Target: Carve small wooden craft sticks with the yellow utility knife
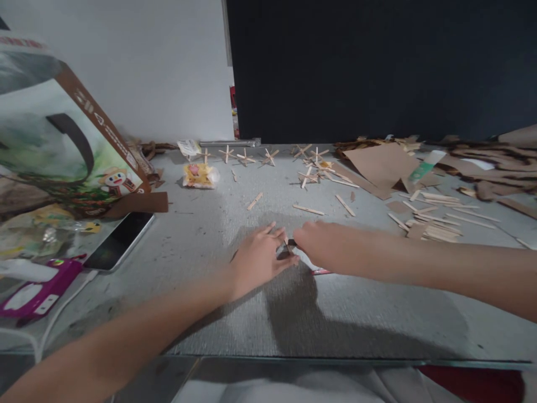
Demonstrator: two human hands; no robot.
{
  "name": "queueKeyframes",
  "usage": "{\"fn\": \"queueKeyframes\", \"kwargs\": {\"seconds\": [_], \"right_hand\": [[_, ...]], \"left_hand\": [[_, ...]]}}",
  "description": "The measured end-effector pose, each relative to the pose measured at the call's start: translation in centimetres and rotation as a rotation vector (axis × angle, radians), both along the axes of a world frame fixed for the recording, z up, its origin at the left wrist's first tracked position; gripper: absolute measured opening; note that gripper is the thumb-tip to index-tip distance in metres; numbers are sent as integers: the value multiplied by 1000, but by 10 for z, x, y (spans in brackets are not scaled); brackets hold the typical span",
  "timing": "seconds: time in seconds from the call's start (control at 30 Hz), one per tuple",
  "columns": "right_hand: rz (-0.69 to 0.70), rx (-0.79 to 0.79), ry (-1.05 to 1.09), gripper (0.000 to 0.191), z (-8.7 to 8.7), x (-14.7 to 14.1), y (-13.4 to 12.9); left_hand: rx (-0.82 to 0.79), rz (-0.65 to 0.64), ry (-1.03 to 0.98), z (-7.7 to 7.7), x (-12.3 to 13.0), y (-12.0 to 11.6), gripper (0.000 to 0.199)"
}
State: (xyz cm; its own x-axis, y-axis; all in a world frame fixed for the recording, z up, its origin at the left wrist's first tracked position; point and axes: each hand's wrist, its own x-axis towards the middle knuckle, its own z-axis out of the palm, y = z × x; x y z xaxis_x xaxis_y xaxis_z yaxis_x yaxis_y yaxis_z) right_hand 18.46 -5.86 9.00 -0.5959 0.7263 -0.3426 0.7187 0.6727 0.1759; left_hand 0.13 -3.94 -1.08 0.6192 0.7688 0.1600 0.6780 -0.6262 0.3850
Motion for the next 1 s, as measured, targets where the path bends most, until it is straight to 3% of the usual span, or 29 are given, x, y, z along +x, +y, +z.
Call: {"fn": "queueKeyframes", "kwargs": {"seconds": [0.17, 0.33, 0.5, 0.67, 0.83, 1.0], "right_hand": [[-38, -27, -53, 21, 2, -6, -8], [-36, -33, 40, 19, -16, 10, 15], [-41, -168, 71, 23, -11, 13, 32], [-148, -150, 66, 20, -6, 5, 18], [-104, -37, 27, 12, -9, 0, -3], [-103, -30, 54, 11, -21, 5, -2]], "left_hand": [[9, -1, -16, -4, 0, -1, 53], [31, -15, 11, -4, 0, 1, 58], [18, -16, 70, 1, 1, 2, 63], [37, -13, 126, 5, 3, 0, 61], [32, -26, 144, 6, 2, -1, 60], [44, -18, 122, 5, 3, -1, 59]]}}
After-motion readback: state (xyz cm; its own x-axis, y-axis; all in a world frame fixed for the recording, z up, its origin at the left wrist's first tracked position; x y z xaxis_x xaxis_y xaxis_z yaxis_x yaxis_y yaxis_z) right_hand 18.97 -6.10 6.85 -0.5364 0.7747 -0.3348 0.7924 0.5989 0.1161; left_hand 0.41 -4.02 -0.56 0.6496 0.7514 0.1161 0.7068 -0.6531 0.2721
